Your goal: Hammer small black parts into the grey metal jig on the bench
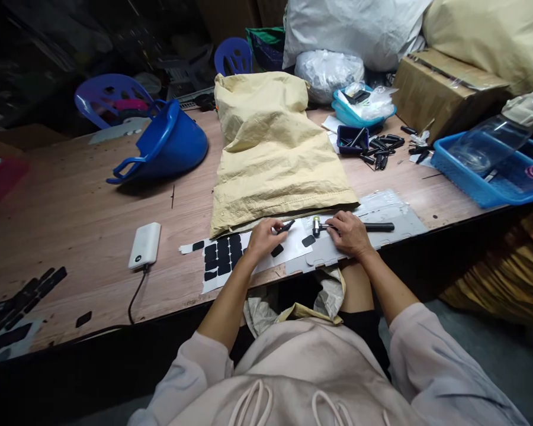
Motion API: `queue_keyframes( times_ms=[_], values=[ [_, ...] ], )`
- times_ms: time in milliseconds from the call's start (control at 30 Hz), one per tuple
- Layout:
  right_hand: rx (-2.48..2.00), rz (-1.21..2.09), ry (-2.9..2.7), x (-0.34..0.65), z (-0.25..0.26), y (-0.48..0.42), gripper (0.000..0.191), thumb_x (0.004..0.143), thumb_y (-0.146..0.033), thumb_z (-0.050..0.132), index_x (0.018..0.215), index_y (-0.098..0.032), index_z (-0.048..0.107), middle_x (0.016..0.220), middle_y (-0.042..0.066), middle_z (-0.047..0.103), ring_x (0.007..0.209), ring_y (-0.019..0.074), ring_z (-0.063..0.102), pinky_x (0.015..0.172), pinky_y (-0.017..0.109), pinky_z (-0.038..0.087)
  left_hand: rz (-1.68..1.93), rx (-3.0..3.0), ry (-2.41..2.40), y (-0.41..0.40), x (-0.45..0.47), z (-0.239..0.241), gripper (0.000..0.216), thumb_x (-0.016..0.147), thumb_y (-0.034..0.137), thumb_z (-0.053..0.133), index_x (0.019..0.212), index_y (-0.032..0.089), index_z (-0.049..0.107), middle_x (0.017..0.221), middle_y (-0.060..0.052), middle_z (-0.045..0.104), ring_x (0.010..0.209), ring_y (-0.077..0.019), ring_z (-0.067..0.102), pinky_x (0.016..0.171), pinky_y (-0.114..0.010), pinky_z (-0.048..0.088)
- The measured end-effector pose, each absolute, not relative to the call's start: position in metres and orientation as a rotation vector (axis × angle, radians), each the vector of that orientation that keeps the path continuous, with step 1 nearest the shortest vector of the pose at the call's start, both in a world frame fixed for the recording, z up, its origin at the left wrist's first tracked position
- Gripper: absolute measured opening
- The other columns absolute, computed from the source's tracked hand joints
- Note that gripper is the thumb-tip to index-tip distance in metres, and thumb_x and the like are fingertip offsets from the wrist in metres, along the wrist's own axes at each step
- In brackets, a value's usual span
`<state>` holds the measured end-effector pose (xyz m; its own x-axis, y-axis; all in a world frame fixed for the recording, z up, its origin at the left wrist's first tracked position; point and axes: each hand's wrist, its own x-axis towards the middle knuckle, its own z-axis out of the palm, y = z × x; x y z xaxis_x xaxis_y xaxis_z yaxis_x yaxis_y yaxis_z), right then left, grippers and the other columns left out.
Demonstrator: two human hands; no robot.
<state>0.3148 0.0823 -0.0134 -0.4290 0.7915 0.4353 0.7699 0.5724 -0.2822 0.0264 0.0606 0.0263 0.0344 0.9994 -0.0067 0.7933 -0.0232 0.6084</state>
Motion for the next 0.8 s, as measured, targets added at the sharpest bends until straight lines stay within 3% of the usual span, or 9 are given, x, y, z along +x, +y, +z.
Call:
queue_keyframes(
  times_ms=[200, 500, 800],
  values=[
    [-1.227, 0.030, -2.279, 0.317, -0.014, 0.083, 0.020, 0.098, -0.031, 0.060, 0.105, -0.023, 0.077, 0.097, 0.008, 0.069, 0.089, 0.0237, 0.057, 0.081, 0.037, 0.045, 0.813, 1.924, 1.594, 0.021, 0.015, -0.009, 0.017, 0.082, 0.017, 0.080, 0.097, 0.022, 0.077, 0.096, -0.003, 0.072, 0.096, -0.0213, 0.064, 0.089, -0.035, 0.052],
    [-1.160, -0.008, -2.310, 0.320, -0.010, 0.087, 0.026, 0.103, -0.035, 0.054, 0.106, -0.023, 0.078, 0.095, 0.008, 0.069, 0.088, 0.0235, 0.059, 0.081, 0.039, 0.047, 0.916, 1.833, 1.581, 0.026, 0.014, -0.020, 0.016, 0.080, 0.020, 0.085, 0.094, 0.022, 0.078, 0.092, -0.002, 0.068, 0.093, -0.0203, 0.062, 0.085, -0.033, 0.051],
    [-1.125, 0.253, -2.159, 0.254, 0.017, 0.037, 0.030, 0.106, -0.030, 0.050, 0.129, -0.029, 0.070, 0.102, 0.004, 0.070, 0.090, 0.0184, 0.068, 0.074, 0.029, 0.053, 0.872, 1.771, 1.676, 0.027, 0.025, -0.013, 0.016, 0.077, 0.019, 0.087, 0.090, 0.024, 0.079, 0.090, -0.001, 0.067, 0.095, -0.0206, 0.062, 0.086, -0.034, 0.049]
  ],
)
